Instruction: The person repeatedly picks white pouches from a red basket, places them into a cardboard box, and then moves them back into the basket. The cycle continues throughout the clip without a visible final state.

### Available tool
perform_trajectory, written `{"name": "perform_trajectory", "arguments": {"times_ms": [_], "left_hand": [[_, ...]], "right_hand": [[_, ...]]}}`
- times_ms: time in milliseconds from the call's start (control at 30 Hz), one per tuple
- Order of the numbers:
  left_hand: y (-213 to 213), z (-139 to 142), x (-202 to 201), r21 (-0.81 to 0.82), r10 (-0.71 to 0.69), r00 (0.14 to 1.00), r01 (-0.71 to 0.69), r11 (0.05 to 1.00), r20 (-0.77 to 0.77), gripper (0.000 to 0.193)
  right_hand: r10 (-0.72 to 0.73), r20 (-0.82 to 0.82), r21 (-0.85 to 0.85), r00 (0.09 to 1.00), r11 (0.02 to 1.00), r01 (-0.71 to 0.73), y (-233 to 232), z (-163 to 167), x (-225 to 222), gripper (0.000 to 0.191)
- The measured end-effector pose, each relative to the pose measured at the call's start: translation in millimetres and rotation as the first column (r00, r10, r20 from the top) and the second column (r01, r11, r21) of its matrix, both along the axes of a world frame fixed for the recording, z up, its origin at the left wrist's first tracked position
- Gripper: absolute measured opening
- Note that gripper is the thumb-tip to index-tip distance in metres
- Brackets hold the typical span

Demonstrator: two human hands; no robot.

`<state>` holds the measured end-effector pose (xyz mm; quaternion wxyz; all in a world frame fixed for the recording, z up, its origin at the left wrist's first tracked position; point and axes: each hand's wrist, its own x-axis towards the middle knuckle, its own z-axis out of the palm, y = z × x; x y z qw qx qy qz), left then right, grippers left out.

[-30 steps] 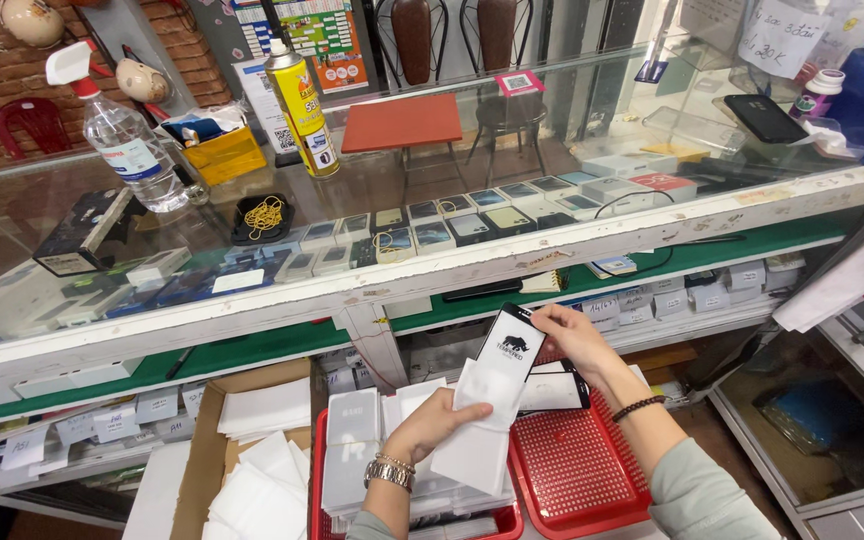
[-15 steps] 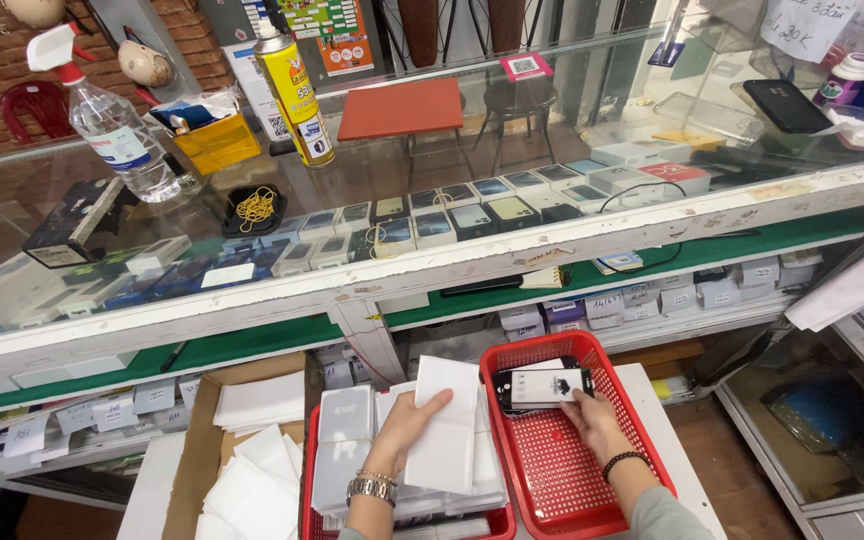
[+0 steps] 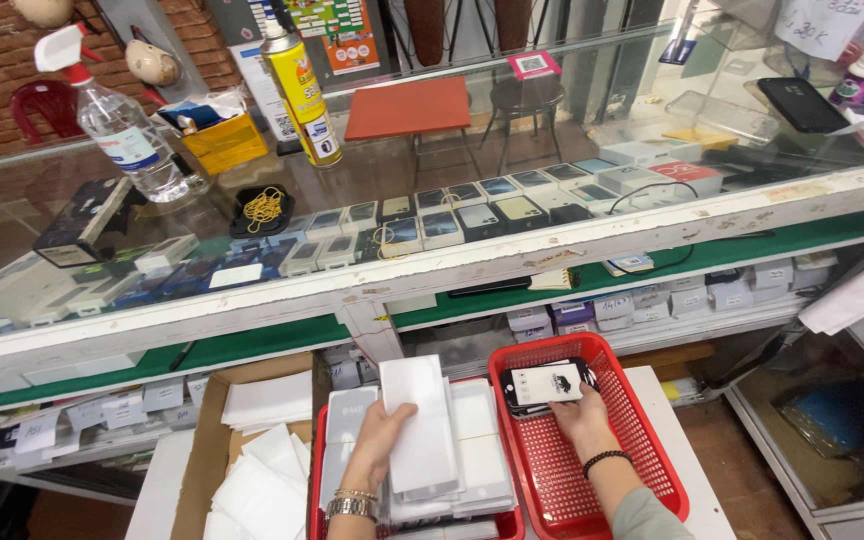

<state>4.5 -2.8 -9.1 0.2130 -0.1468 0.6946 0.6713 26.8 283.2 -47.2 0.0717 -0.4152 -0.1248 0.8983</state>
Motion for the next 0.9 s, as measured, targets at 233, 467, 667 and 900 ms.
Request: {"name": "perform_trajectory", "arguments": {"times_ms": [233,467,667,900], "left_hand": [[-112,0,12,0.037,0.647,0.716,-0.662,0.748,-0.261,0.052],[-163,-31,52,-0.417,0.85,0.448,-0.853,0.314,-0.276,0.063],[-153,-19,41,-0.716,0.768,0.59,-0.646,0.265,-0.248,0.107],[-64,22,10,-0.307,0.314,0.605,-0.704,0.641,-0.731,0.093]], "right_hand": [[0.159,0.186,0.547,0.97,0.803,-0.237,-23,-2,-9,0.047],[0.374,0.656,0.72,0.656,-0.569,-0.396,-132,28,16,0.077],[0.119,0.77,0.462,0.627,-0.782,-0.419,-147,28,35,0.111],[0.38,0.654,0.756,0.654,-0.281,-0.592,-83,15,33,0.075]]}}
